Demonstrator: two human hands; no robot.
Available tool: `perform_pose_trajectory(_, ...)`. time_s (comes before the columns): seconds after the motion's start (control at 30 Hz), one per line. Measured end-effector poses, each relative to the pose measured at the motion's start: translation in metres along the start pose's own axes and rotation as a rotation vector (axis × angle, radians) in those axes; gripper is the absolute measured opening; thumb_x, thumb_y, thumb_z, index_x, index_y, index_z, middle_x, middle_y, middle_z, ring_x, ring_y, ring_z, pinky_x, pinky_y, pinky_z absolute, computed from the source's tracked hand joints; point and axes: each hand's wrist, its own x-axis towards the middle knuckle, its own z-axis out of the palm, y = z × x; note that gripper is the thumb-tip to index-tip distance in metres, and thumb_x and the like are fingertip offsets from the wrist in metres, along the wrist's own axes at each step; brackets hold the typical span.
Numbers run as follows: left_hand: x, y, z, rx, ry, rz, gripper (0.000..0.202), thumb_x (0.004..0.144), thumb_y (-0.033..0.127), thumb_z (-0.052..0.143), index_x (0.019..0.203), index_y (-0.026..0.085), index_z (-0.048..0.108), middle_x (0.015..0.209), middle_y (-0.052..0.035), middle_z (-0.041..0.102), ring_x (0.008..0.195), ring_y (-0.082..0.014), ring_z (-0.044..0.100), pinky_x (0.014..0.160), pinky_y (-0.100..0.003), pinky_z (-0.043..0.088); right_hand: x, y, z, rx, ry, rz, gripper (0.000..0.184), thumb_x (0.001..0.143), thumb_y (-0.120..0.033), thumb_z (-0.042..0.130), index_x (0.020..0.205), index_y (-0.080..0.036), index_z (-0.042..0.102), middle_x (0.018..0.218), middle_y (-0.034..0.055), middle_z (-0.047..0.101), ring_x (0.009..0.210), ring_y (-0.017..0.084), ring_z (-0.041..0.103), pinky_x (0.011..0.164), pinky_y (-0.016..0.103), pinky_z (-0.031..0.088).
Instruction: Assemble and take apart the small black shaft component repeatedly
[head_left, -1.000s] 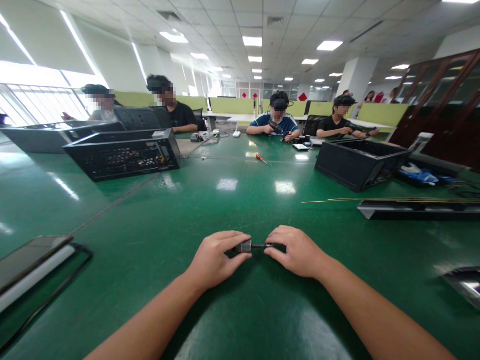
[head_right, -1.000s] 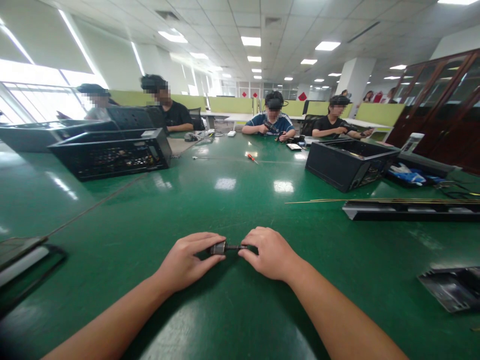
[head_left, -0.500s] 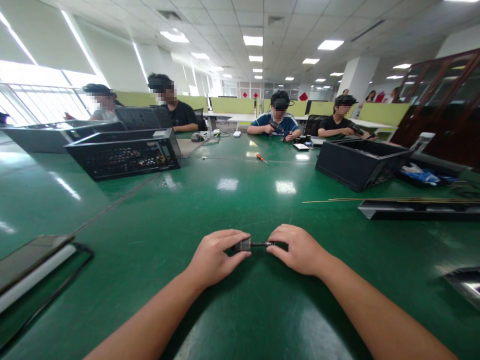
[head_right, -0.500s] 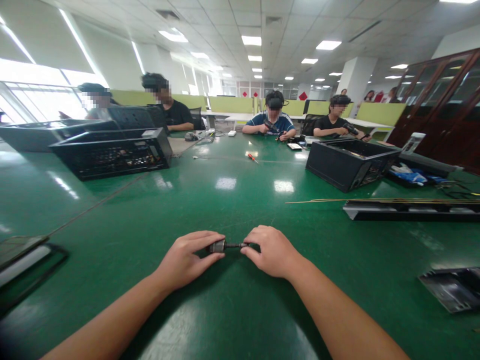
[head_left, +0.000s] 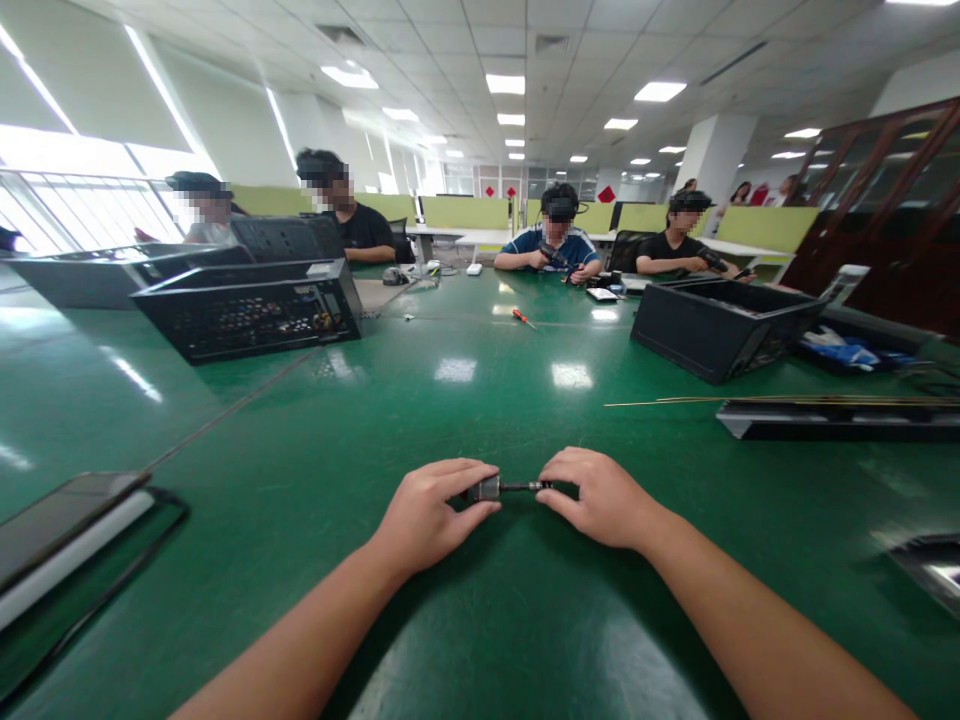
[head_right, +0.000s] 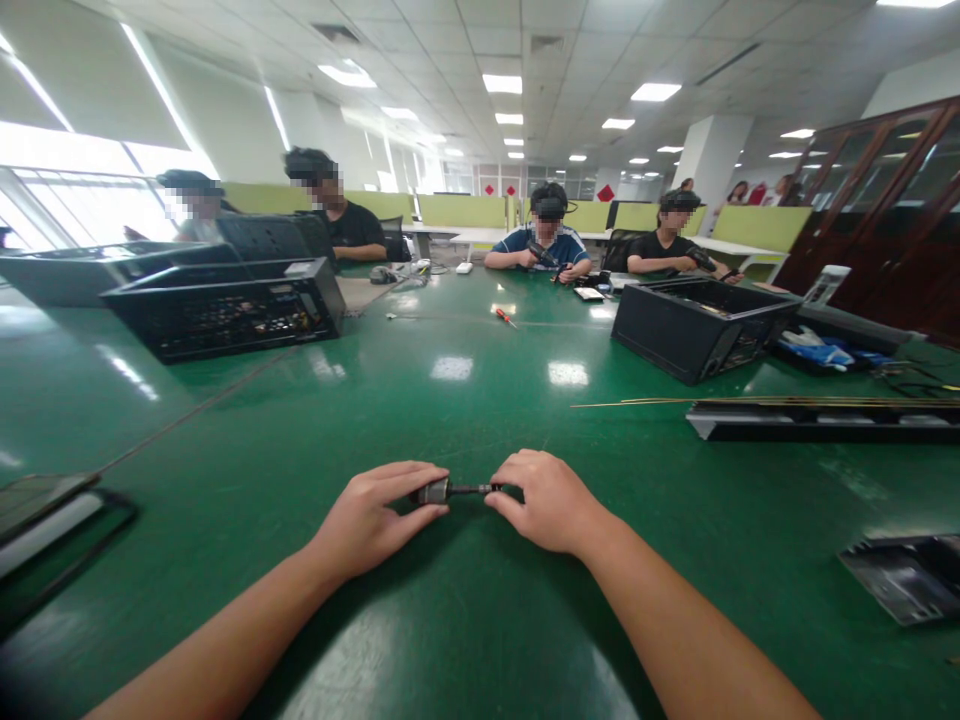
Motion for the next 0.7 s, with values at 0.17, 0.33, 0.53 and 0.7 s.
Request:
perform_pose_trajectory(0.17,0.0002,0.0001,0.0,0.005,0.0,-0.001,0.027,0.082,0.03,0.074,0.107,0.023,0.076,0.103,-0.0054,0.079,0.091,-0.0201,0.075,0.086,-0.03,0.061,-0.0001,0.0016,0.0005,-0.01,-0.006,-0.003,0.017,0.095,-0.03,0.061,0.099,-0.018,0.074,0.095,0.0073,0.074,0.093,0.021,0.065,0.088,0.035,0.051)
perform_pose_trajectory(0.33,-0.0003,-0.0013,0.0005,0.005,-0.004,-0.004,0.027,0.082,0.031,0.074,0.108,0.023,0.075,0.104,-0.0054,0.079,0.092,-0.0203,0.075,0.087,-0.031,0.061,-0.0006,0.0027,0.0004,-0.021,-0.007,-0.001,0.018,0.095,-0.031,0.06,0.099,-0.019,0.073,0.096,0.0074,0.074,0.094,0.021,0.065,0.088,0.036,0.05)
perform_pose_trajectory(0.53,-0.0006,-0.0024,0.0005,0.005,-0.012,-0.015,0.027,0.082,0.03,0.075,0.108,0.024,0.075,0.104,-0.0046,0.079,0.092,-0.0203,0.075,0.088,-0.031,0.06,0.0,0.0027,-0.0003,-0.021,-0.01,0.007,0.018,0.095,-0.03,0.061,0.098,-0.018,0.074,0.095,0.0072,0.074,0.094,0.021,0.065,0.089,0.036,0.05)
perform_pose_trajectory(0.7,-0.001,-0.0037,0.0015,0.001,-0.018,-0.024,0.029,0.082,0.03,0.075,0.11,0.024,0.075,0.106,-0.0045,0.078,0.094,-0.0203,0.075,0.089,-0.032,0.06,0.0002,0.0028,-0.0009,-0.026,-0.014,0.006,0.018,0.095,-0.03,0.061,0.098,-0.018,0.074,0.095,0.0069,0.073,0.093,0.021,0.065,0.089,0.036,0.05)
